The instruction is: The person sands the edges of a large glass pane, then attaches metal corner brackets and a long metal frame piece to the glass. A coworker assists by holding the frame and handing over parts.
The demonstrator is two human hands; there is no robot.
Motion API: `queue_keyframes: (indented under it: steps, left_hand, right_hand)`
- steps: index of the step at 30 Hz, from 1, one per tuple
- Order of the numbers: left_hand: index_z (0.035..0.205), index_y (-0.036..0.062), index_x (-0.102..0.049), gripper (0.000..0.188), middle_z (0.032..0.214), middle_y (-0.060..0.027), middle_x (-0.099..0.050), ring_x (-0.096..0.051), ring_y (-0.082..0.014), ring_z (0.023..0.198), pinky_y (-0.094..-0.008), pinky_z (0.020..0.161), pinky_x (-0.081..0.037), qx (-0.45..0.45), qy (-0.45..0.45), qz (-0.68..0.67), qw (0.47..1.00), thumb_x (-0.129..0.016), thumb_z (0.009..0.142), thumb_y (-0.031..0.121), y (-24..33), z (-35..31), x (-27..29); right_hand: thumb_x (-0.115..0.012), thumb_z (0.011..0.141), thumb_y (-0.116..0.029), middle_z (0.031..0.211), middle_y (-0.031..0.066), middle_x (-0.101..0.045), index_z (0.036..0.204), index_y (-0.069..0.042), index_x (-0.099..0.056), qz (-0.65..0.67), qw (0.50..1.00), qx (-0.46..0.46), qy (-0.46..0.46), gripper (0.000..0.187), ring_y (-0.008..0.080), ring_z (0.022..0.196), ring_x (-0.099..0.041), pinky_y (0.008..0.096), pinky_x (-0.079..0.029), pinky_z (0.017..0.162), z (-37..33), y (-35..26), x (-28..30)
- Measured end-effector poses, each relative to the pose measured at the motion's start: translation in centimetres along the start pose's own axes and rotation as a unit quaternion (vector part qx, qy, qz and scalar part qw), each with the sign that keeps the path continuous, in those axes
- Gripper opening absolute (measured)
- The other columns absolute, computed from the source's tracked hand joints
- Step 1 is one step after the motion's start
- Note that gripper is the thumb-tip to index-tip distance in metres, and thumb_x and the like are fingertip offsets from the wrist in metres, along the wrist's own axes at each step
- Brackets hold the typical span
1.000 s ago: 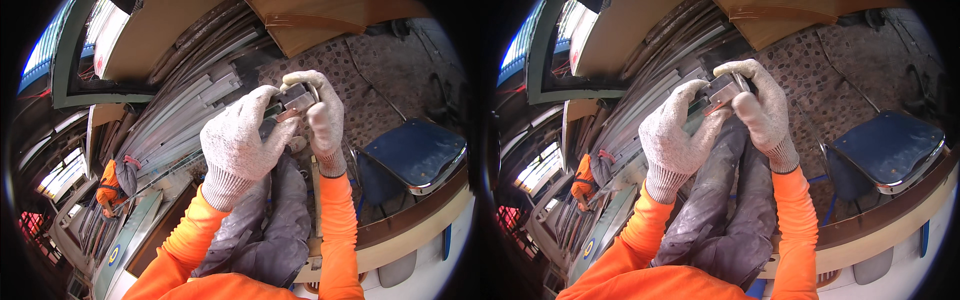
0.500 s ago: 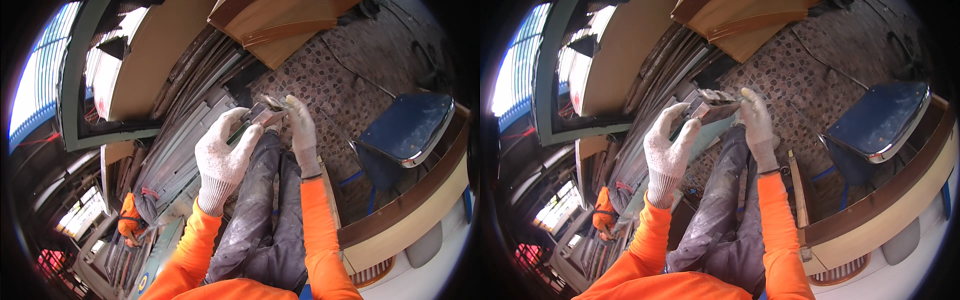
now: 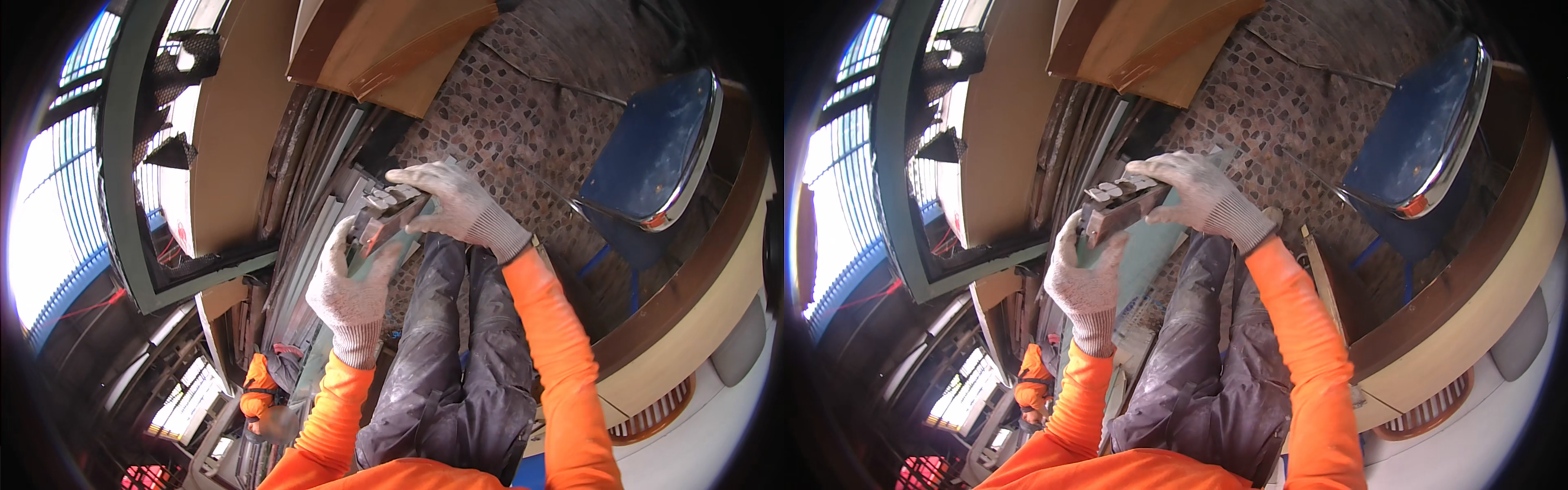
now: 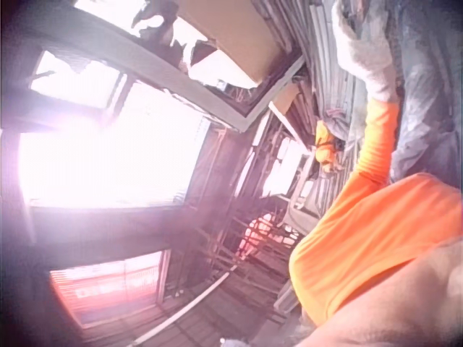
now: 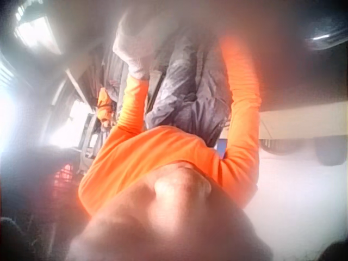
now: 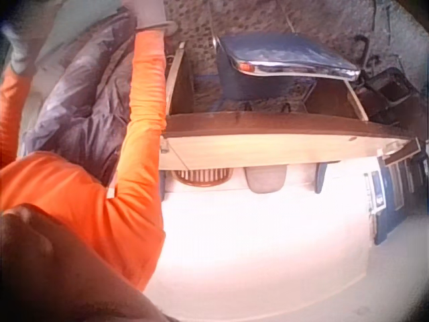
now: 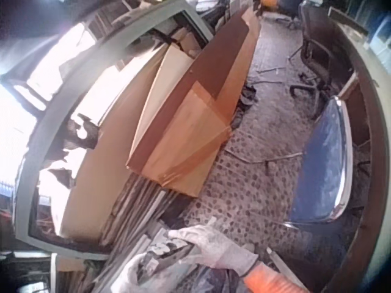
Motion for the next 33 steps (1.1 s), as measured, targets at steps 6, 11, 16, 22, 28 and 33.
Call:
queue_keyframes:
  steps: [6,11,16,22,28,33]
  left_hand:
    - [0.121,0.0,-0.071,0.046,0.097,-0.0112,-0.075,-0.07,-0.0162,0.087,-0.0314,0.085,-0.055,0.016,0.025,0.003,1.0,-0.088,0.082,0.017,-0.3,0.5,0.1]
    - [0.121,-0.0027,-0.071,0.043,0.1,-0.0086,-0.075,-0.067,-0.014,0.093,-0.0314,0.091,-0.054,0.047,0.015,-0.001,0.999,-0.085,0.084,0.014,0.0,1.0,0.3]
    - [0.121,-0.0037,-0.07,0.042,0.099,-0.0083,-0.073,-0.066,-0.0142,0.092,-0.0312,0.091,-0.054,0.064,0.031,-0.015,0.997,-0.084,0.085,0.014,-0.7,0.7,0.1]
    - [0.12,-0.0037,-0.07,0.049,0.101,-0.0122,-0.076,-0.069,-0.0155,0.092,-0.0326,0.092,-0.055,0.032,0.054,0.011,0.998,-0.089,0.079,0.014,0.0,0.6,0.4]
    - [0.119,-0.0049,-0.07,0.038,0.096,-0.0078,-0.072,-0.064,-0.0137,0.089,-0.031,0.089,-0.054,0.053,0.034,0.02,0.998,-0.081,0.086,0.012,0.4,-0.1,0.3]
    - [0.118,-0.0053,-0.07,0.037,0.093,-0.0065,-0.071,-0.063,-0.0123,0.087,-0.0297,0.087,-0.054,0.051,0.039,0.003,0.998,-0.08,0.086,0.011,0.3,-0.4,0.1]
  right_hand:
    - [-0.089,0.073,-0.043,0.125,0.0122,-0.069,0.127,-0.01,-0.068,-0.046,0.998,0.003,-0.051,0.067,0.0314,0.123,-0.062,0.0447,-0.048,0.109,2.0,1.1,-0.3]
    - [-0.089,0.071,-0.036,0.119,0.0138,-0.071,0.123,-0.009,-0.07,0.025,0.997,-0.025,-0.067,0.062,0.0325,0.117,-0.066,0.0444,-0.052,0.104,2.6,1.8,-0.9]
    - [-0.09,0.069,-0.034,0.119,0.014,-0.07,0.122,-0.008,-0.069,0.052,0.988,-0.059,-0.137,0.063,0.0335,0.118,-0.066,0.0437,-0.051,0.104,3.4,2.3,-0.9]
    - [-0.089,0.07,-0.031,0.121,0.0138,-0.071,0.129,-0.009,-0.067,0.154,0.983,-0.032,-0.089,0.066,0.0314,0.12,-0.066,0.0419,-0.051,0.104,1.7,4.8,-1.1]
    - [-0.086,0.07,-0.016,0.112,0.0109,-0.076,0.121,-0.005,-0.07,0.202,0.954,-0.091,-0.201,0.055,0.0238,0.106,-0.072,0.0373,-0.054,0.095,2.7,4.5,-0.6]
    - [-0.085,0.071,-0.01,0.104,0.0095,-0.078,0.117,-0.004,-0.071,0.215,0.948,-0.092,-0.215,0.049,0.0211,0.098,-0.074,0.036,-0.055,0.091,2.9,5.0,-0.9]
Point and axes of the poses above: each hand's wrist, its own z-axis towards the middle knuckle, its own x-axis out of the back of the hand, y = z × x, the point moved 8 cm from there along z, towards the middle knuckle
